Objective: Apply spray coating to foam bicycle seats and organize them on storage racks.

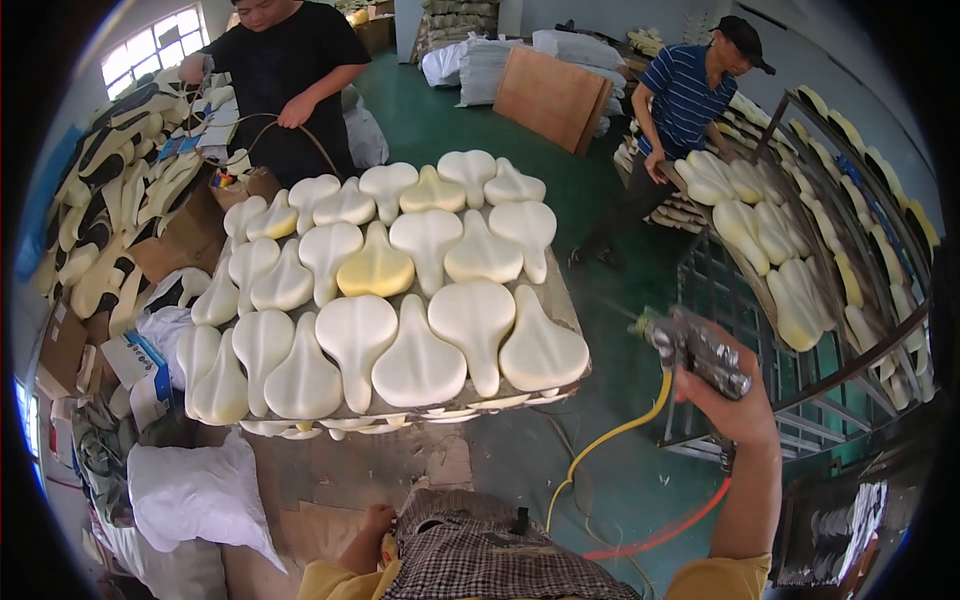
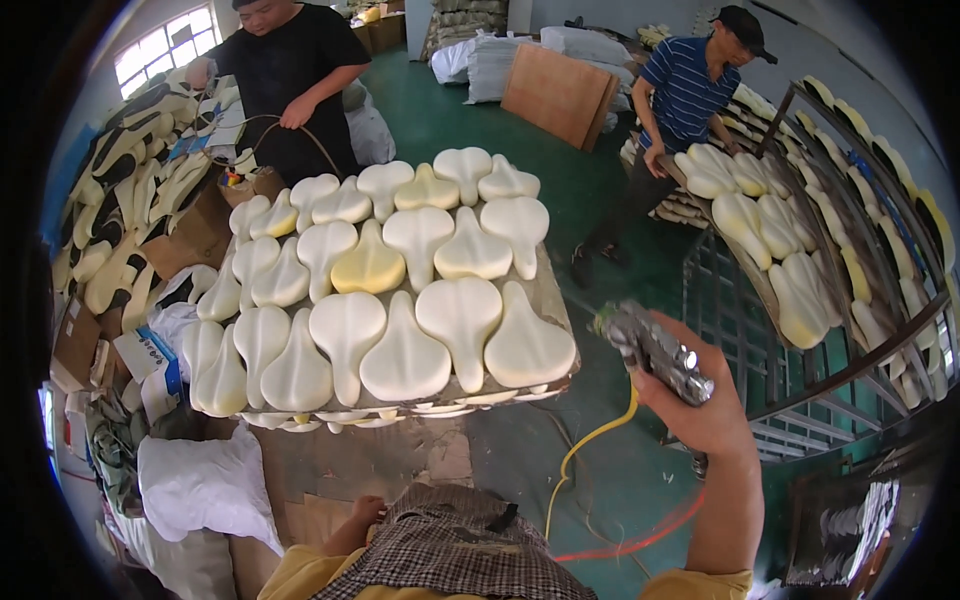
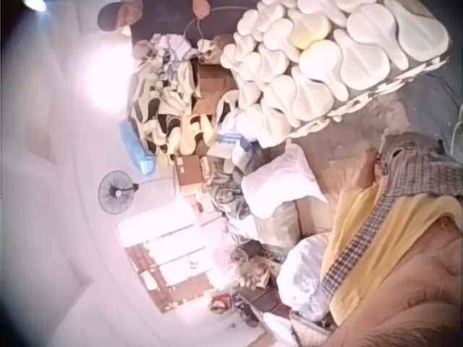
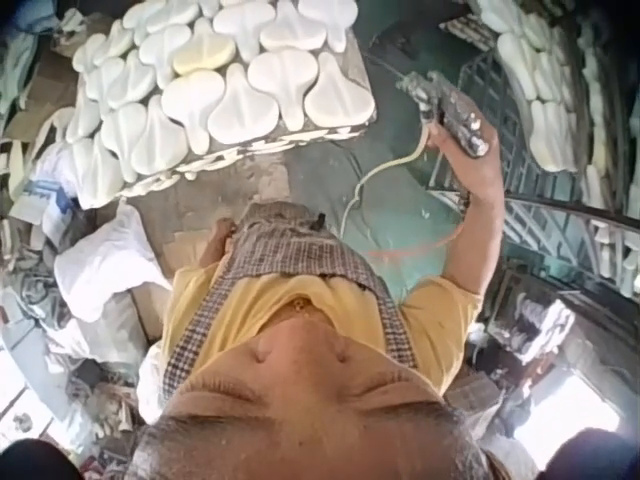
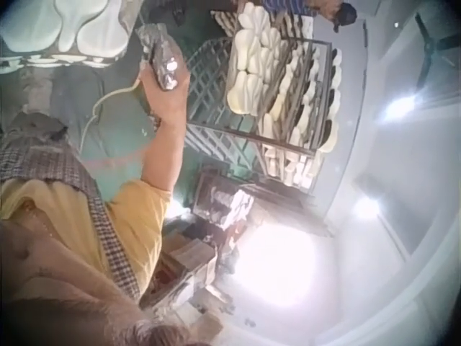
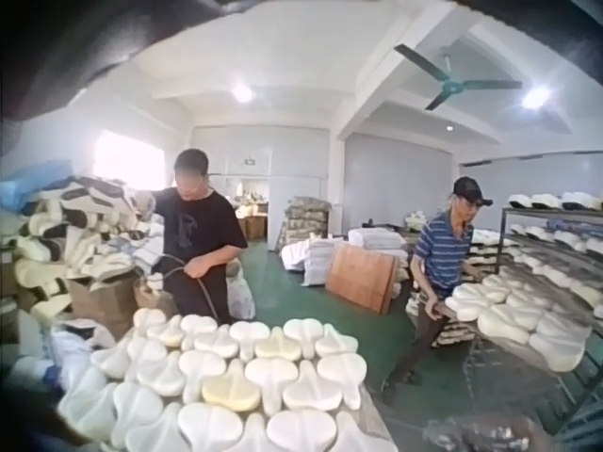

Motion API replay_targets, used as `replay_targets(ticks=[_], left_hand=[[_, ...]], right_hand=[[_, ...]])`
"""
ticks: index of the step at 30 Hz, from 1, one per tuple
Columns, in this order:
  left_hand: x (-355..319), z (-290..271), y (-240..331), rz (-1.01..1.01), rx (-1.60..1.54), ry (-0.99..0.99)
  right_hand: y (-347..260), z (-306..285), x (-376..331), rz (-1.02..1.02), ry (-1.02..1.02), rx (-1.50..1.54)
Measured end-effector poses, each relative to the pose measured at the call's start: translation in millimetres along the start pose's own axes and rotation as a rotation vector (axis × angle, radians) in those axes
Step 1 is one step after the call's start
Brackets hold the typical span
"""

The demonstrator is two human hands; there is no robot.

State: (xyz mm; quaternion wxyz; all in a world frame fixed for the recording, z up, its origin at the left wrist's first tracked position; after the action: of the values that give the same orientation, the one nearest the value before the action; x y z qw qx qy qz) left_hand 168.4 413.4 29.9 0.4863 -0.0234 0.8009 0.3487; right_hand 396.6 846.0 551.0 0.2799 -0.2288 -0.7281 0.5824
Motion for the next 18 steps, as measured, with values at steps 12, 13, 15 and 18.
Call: replay_targets(ticks=[12, 13, 15, 18], left_hand=[[20.3, -61.5, -31.7, 0.049, 0.36, -0.028], [19.0, -60.6, -22.3, 0.004, 0.255, -0.023], [16.8, -61.6, -5.3, -0.083, 0.051, -0.015], [29.7, -63.8, -2.4, -0.048, -0.016, -0.034]], right_hand=[[-11.7, 42.3, 16.1, 0.095, -0.053, 0.001], [-6.6, 38.8, 1.8, 0.143, -0.046, -0.027], [-12.3, 38.2, -30.4, 0.192, -0.059, -0.089], [-32.3, 44.3, -52.2, 0.215, -0.197, -0.257]])
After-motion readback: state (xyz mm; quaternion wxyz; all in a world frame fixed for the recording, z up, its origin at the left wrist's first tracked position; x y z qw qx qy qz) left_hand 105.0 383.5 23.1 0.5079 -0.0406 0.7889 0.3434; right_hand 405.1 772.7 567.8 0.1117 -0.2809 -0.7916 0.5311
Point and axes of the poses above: each hand's wrist, its own x-axis towards the middle knuckle, its own z-axis out of the palm, y = z × x, the point moved 2 cm from there along x, towards the middle knuckle, and after that the axes turned 12 degrees about x, right-handed, at the moved point
